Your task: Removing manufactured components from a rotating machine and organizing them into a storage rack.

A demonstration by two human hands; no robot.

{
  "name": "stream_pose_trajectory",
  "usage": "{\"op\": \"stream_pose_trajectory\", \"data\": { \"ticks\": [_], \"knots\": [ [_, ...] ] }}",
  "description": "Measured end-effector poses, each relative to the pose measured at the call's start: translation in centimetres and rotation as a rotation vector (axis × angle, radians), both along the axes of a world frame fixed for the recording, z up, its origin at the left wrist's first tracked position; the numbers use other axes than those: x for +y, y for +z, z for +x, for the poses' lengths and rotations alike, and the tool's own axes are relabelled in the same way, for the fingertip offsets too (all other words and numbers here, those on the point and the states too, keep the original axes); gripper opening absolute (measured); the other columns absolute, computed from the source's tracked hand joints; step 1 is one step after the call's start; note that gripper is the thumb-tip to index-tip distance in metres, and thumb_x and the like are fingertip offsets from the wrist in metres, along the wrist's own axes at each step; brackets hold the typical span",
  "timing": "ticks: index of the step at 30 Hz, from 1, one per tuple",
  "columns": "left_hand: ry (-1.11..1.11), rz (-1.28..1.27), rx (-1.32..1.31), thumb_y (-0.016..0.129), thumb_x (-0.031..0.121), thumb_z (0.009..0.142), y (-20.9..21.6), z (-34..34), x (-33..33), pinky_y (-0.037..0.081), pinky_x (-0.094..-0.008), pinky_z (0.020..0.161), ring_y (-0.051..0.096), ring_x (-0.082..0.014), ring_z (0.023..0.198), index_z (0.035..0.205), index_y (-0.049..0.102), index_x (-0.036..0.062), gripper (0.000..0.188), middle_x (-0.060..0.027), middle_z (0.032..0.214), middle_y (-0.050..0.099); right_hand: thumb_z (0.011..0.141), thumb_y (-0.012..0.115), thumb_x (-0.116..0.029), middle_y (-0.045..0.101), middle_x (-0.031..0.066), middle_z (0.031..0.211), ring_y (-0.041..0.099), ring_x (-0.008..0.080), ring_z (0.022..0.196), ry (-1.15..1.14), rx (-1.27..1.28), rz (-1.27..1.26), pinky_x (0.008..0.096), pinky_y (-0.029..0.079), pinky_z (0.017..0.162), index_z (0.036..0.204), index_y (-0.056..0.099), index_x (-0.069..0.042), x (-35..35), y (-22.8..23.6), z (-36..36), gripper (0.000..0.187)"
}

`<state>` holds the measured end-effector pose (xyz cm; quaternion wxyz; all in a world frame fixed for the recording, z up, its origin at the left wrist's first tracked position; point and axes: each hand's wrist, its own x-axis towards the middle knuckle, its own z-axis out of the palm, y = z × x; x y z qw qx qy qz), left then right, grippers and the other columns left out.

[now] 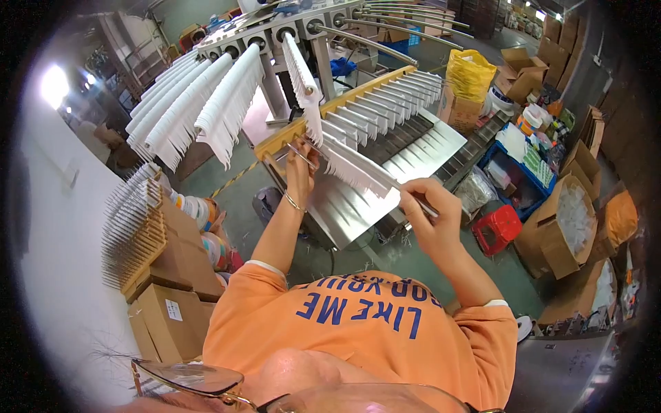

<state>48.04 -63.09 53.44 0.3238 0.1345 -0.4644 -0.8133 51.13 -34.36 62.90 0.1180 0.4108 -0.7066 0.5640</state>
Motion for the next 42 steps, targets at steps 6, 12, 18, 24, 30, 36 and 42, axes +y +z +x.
{"op": "stream_pose_trajectory", "data": {
  "ticks": [6,12,18,24,30,36,42],
  "knots": [
    [-0.017,-0.285,0.022,0.052,0.012,0.087,0.1,2.7,3.8,0.031,-0.0175,0.042,0.041,-0.0043,0.050,0.106,0.054,0.0009,0.022,0.0021,0.070,0.049,0.088,0.042,-0.012,0.057,0.0096,0.077,0.053,0.0121,0.064,0.054,-0.362,-0.363,0.0235,0.044,0.060,0.095,0.053,0.003,4.1,-2.8,0.5,0.019],
    [-0.422,-0.405,0.079,0.055,0.009,0.085,2.6,5.1,6.8,0.031,-0.0150,0.046,0.039,-0.0014,0.054,0.120,0.047,-0.0032,0.038,0.0025,0.071,0.049,0.085,0.044,-0.007,0.050,0.0039,0.075,0.044,0.0064,0.059,-0.119,-0.521,-0.845,0.0185,0.037,0.053,0.098,0.049,-0.003,10.4,-7.3,-1.7,0.014],
    [-0.478,-0.290,0.010,0.044,0.003,0.088,4.6,2.9,9.5,0.024,-0.0157,0.041,0.030,-0.0009,0.045,0.113,0.053,0.0005,0.027,0.0041,0.065,0.045,0.083,0.044,-0.003,0.050,0.0036,0.074,0.041,0.0067,0.058,-0.105,-0.542,-0.915,0.0179,0.033,0.053,0.094,0.049,-0.004,12.4,-7.9,-2.2,0.013],
    [-0.403,-0.502,0.043,0.047,0.003,0.087,4.7,1.9,11.9,0.024,-0.0153,0.043,0.032,0.0003,0.050,0.105,0.056,0.0027,0.021,0.0057,0.066,0.045,0.084,0.046,-0.005,0.047,0.0022,0.072,0.039,0.0074,0.058,-0.130,-0.479,-0.901,0.0197,0.033,0.053,0.093,0.049,-0.005,14.7,-8.6,-3.3,0.010],
    [-0.362,-0.591,0.095,0.048,0.005,0.088,5.6,0.7,13.6,0.025,-0.0156,0.045,0.033,-0.0001,0.052,0.099,0.057,0.0027,0.015,0.0058,0.065,0.044,0.086,0.046,-0.005,0.050,0.0002,0.076,0.038,0.0035,0.059,0.005,-0.557,-0.922,0.0162,0.031,0.053,0.094,0.051,-0.006,17.1,-9.2,-5.9,0.010],
    [-0.372,-0.664,0.101,0.047,0.003,0.087,7.0,0.2,16.0,0.028,-0.0160,0.047,0.035,0.0000,0.053,0.097,0.057,0.0017,0.014,0.0059,0.066,0.046,0.090,0.048,-0.014,0.050,-0.0012,0.075,0.040,0.0033,0.059,-0.056,-0.612,-0.905,0.0152,0.031,0.050,0.098,0.052,-0.008,18.9,-10.9,-8.5,0.011],
    [-0.346,-0.675,0.096,0.047,0.005,0.088,7.1,-0.1,15.8,0.028,-0.0165,0.044,0.036,-0.0012,0.050,0.098,0.054,0.0016,0.012,0.0034,0.066,0.045,0.094,0.035,-0.023,0.045,0.0008,0.071,0.040,0.0055,0.057,-0.064,-0.519,-0.912,0.0185,0.033,0.049,0.099,0.047,-0.005,17.9,-10.9,-7.4,0.021]
  ]
}}
